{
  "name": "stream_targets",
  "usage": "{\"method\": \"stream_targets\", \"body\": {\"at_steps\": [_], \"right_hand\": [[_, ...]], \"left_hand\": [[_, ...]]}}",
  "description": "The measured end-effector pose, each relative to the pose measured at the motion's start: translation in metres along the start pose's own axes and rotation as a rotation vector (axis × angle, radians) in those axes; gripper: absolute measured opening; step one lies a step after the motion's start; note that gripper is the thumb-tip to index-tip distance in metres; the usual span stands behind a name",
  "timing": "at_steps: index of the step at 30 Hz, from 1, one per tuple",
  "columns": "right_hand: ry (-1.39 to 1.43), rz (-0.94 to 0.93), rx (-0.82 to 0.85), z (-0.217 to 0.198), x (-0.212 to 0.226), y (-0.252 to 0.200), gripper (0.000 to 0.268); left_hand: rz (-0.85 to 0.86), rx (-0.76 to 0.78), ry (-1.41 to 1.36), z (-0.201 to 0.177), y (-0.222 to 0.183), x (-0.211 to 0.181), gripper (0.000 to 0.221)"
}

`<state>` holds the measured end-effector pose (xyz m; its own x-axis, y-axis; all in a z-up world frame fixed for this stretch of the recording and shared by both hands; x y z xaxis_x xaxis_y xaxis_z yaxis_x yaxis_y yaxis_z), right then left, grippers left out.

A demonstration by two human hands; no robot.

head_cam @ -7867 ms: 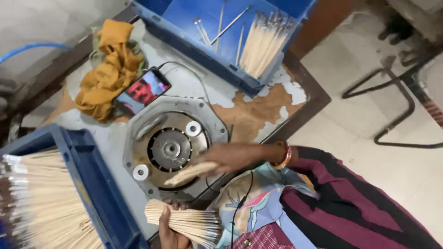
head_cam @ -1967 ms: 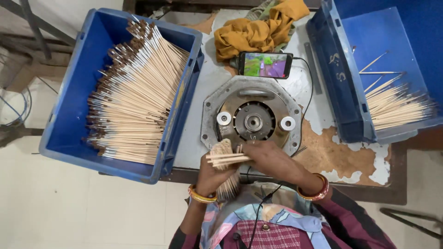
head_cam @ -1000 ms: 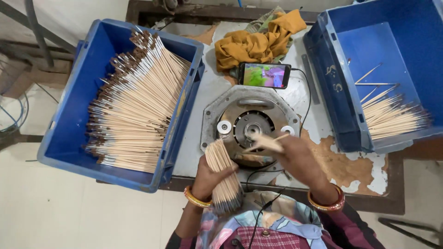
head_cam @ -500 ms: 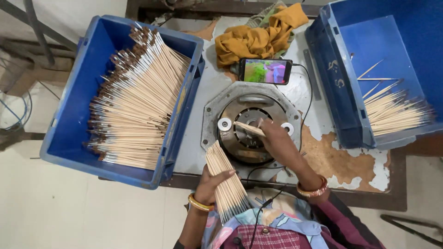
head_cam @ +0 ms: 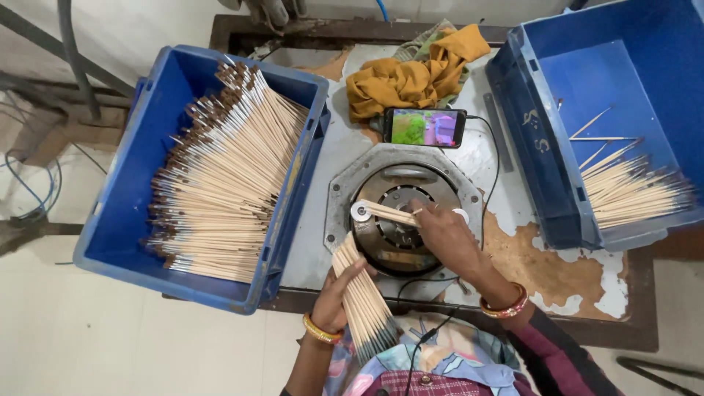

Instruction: The person is using a specialized circular incense stick-making machine. They take a bunch of sticks from a blue container and feed them one by one into the machine’s rotating slots, which applies a paste or coating to the sticks.

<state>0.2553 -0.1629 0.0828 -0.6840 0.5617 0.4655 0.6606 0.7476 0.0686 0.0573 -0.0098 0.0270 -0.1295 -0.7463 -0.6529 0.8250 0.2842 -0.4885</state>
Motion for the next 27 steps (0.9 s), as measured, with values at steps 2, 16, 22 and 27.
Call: {"method": "stream_targets", "body": {"at_steps": [2,16,22,27], "right_hand": [[-0.029,0.021,0.051,0.014,-0.003,-0.001,0.033],[0.288,-0.272,0.231,-0.014,0.035,-0.044,0.027],[0.017,-0.062,-0.119,-0.026,0.005,-0.010,0.020],[0.018,-0.046,-0.059,0.014,-0.007,0.001,0.033]], "left_hand": [[-0.180,-0.044,-0.246,-0.007,-0.006,0.012,0.033],[0.405,0.375,0.375,0.038,-0.025,-0.031,0.049],[0.116,-0.040,0.262,-0.004,-0.003,0.009,0.029],[-0.146,-0.106,-0.212,-0.019,-0.010,0.019,0.028]]}}
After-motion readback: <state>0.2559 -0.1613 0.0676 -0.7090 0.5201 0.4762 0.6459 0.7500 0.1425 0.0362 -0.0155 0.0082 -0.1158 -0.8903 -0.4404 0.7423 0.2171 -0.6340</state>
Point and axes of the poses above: each hand's wrist, its own y-axis towards the middle knuckle, its own z-axis out of the palm, x = y × z, the point moved 2 cm from there along y, towards the middle knuckle, and after that the axes turned 1 degree about -y, right-handed, at the moved point
